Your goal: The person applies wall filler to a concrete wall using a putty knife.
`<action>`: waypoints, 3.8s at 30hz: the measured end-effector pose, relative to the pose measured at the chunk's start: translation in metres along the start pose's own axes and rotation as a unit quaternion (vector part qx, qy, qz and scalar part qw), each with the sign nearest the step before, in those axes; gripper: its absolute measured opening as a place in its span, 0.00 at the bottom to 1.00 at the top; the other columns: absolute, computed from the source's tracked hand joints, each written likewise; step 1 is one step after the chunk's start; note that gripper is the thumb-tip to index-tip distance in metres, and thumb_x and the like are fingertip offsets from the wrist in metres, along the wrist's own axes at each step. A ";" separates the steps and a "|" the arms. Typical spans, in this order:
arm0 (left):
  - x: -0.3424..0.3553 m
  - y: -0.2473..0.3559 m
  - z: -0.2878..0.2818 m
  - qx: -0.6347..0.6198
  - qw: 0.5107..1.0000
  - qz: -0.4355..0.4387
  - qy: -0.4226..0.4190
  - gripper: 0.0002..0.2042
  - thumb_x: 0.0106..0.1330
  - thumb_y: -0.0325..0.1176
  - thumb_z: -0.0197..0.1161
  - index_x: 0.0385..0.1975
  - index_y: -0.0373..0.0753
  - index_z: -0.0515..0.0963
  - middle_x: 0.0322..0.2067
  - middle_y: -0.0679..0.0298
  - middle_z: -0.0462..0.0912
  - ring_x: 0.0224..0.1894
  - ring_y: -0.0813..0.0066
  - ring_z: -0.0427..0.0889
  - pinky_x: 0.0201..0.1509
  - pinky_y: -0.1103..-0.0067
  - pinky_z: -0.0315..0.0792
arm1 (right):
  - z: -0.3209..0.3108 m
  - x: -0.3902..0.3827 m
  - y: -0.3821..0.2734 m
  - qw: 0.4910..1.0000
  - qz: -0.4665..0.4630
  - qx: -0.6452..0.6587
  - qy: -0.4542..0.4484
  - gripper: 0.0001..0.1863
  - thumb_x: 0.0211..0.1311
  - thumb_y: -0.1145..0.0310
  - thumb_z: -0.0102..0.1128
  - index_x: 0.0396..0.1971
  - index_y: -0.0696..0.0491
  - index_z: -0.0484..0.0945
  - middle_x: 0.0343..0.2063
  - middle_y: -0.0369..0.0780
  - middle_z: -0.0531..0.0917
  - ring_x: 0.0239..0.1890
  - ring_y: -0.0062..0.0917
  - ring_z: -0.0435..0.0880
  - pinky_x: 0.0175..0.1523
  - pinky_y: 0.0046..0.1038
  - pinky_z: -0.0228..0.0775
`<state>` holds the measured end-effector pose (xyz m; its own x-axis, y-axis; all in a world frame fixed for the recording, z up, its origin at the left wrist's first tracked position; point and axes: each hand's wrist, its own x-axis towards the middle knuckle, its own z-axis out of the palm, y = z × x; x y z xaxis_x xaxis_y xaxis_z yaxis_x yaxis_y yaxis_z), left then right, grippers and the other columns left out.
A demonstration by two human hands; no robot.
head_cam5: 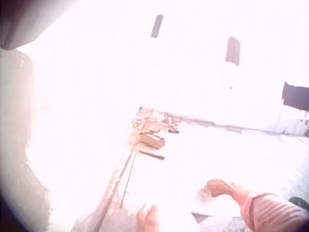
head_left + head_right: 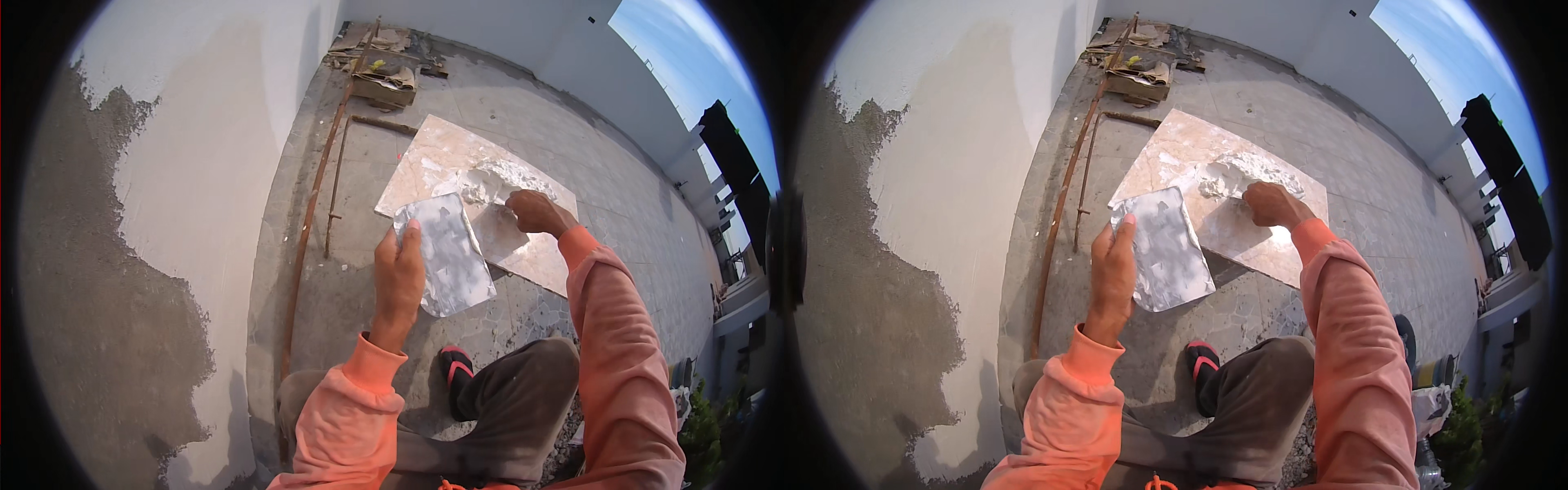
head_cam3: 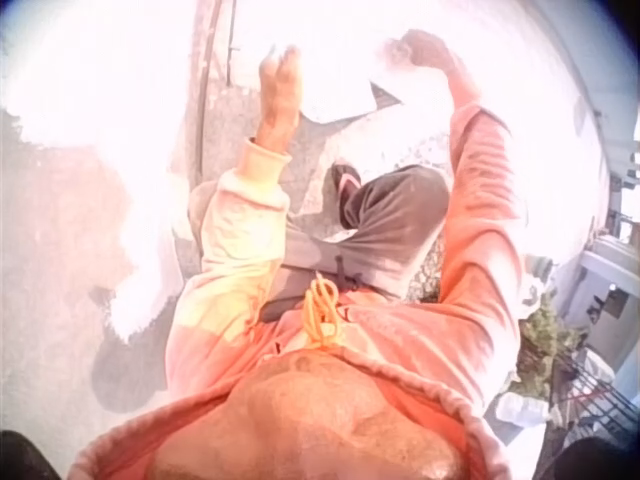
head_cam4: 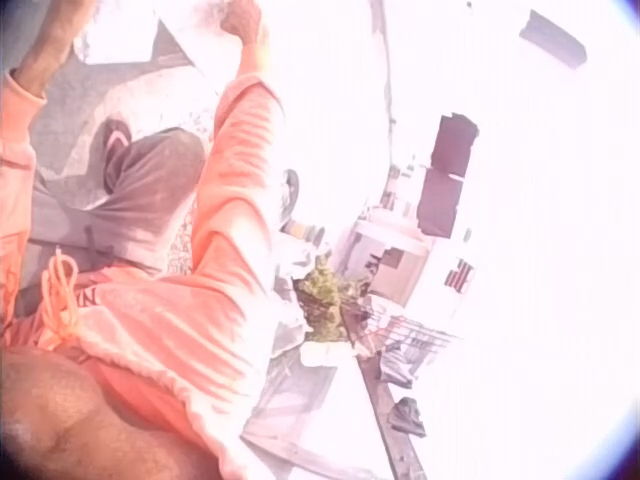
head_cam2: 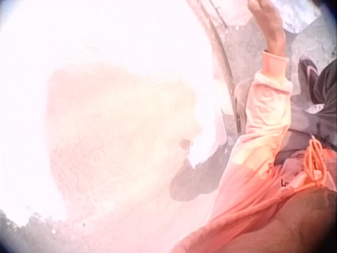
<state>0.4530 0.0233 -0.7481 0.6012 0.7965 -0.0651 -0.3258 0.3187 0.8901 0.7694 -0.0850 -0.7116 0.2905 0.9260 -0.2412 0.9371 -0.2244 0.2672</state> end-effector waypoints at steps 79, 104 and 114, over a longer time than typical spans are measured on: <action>-0.002 0.008 -0.008 -0.039 0.999 -0.007 0.023 0.17 0.76 0.38 0.50 0.48 0.28 0.77 0.38 0.63 0.82 0.39 0.78 0.76 0.46 0.78 0.71 | 0.014 -0.012 0.004 0.997 -0.027 0.009 0.075 0.13 0.49 0.82 0.55 0.36 0.58 0.81 0.34 0.51 0.84 0.41 0.47 0.83 0.45 0.43 0.74; -0.009 0.017 -0.011 -0.056 0.998 -0.006 0.015 0.17 0.76 0.38 0.50 0.48 0.28 0.77 0.39 0.63 0.81 0.39 0.78 0.76 0.47 0.78 0.70 | 0.012 -0.028 0.011 0.998 0.068 0.008 0.006 0.17 0.47 0.81 0.55 0.39 0.55 0.83 0.38 0.46 0.85 0.45 0.45 0.83 0.48 0.42 0.76; -0.008 0.013 -0.020 -0.037 0.999 0.004 0.023 0.17 0.76 0.38 0.50 0.46 0.28 0.77 0.38 0.63 0.82 0.39 0.77 0.76 0.47 0.78 0.71 | -0.027 -0.007 -0.010 0.997 0.069 0.044 0.006 0.15 0.48 0.82 0.55 0.37 0.58 0.82 0.37 0.48 0.84 0.45 0.45 0.83 0.48 0.42 0.75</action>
<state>0.4294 0.0308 -0.7450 0.5653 0.8210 -0.0797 -0.3839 0.3475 0.8555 0.7527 -0.0811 -0.6870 0.4156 0.8879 -0.1970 0.9021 -0.3748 0.2138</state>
